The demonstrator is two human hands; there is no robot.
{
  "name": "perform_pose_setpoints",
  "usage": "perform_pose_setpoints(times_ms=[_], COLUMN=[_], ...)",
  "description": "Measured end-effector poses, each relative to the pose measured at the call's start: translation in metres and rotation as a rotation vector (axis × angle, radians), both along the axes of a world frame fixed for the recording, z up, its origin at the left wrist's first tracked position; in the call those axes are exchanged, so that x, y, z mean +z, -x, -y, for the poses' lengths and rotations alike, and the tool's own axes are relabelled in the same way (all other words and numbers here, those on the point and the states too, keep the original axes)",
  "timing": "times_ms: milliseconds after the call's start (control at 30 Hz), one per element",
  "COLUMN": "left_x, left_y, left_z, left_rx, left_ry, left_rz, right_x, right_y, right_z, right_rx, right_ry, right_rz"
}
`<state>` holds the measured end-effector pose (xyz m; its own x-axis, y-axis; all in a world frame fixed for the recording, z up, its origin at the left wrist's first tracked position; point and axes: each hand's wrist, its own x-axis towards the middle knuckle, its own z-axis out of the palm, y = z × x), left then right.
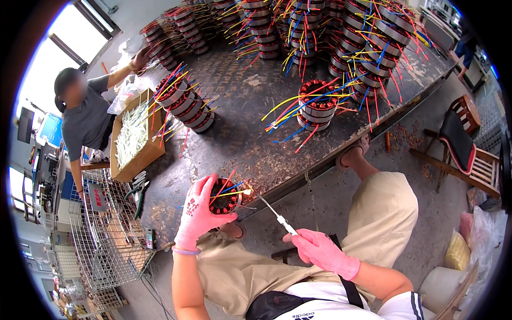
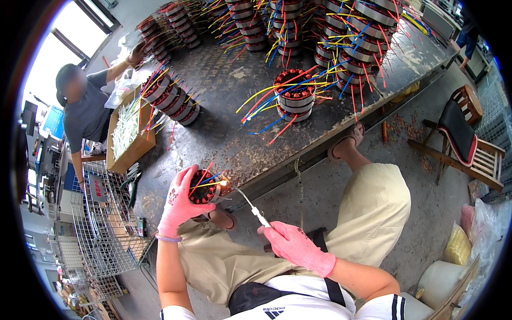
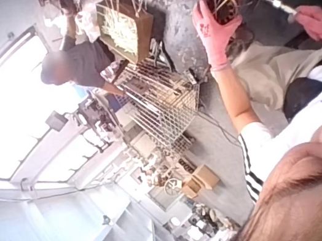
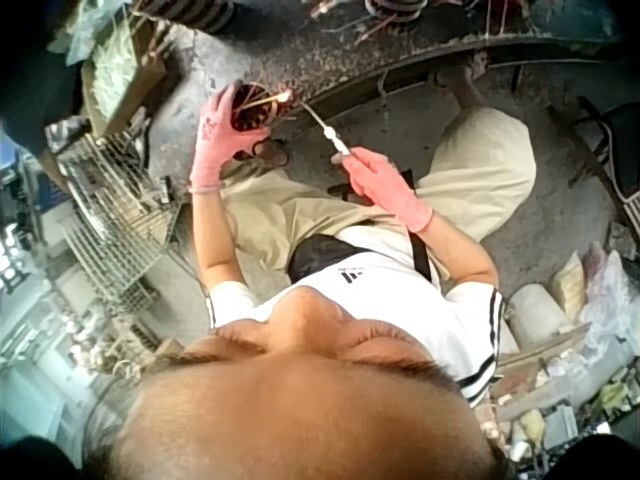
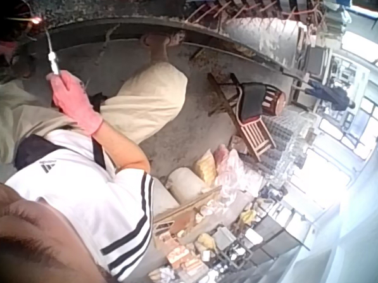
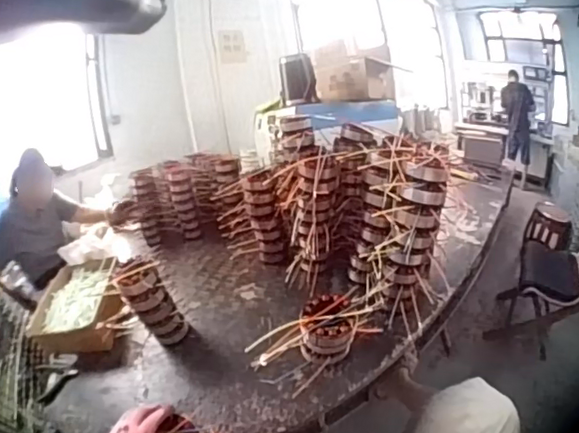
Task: The person uses a soldering iron to apply solder to wires connected to a stator, repeats the process on multiple wires, and places the completed components onto a stack on the table.
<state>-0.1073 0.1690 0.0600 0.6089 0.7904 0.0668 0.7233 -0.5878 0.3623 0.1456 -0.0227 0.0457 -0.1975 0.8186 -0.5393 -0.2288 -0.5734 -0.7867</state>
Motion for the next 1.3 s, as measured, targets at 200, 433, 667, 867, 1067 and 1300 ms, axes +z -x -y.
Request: perform_pose_setpoints(times_ms=[200, 433, 667, 867, 1067, 1300], left_x=[0.001, 0.01, 0.04, 0.046, 0.048, 0.051], left_y=[-0.004, 0.007, 0.008, 0.013, 0.016, 0.013], left_z=[0.001, 0.007, 0.025, 0.034, 0.032, 0.033], left_rx=[0.003, 0.038, -0.005, -0.037, -0.055, -0.053], left_ry=[-0.001, -0.012, -0.09, -0.036, -0.005, 0.104], left_rz=[-0.002, 0.126, 0.407, 0.479, 0.456, 0.513], right_x=[-0.004, 0.007, 0.033, 0.05, 0.045, 0.043], right_y=[-0.002, -0.013, -0.039, -0.036, -0.03, -0.03], right_z=[0.005, 0.01, 0.012, 0.012, 0.011, 0.015], right_rx=[-0.067, -0.157, -0.297, -0.317, -0.283, -0.268], right_ry=[0.025, 0.004, -0.097, -0.075, -0.132, -0.124], right_rz=[-0.04, -0.049, 0.044, 0.101, 0.149, 0.214])
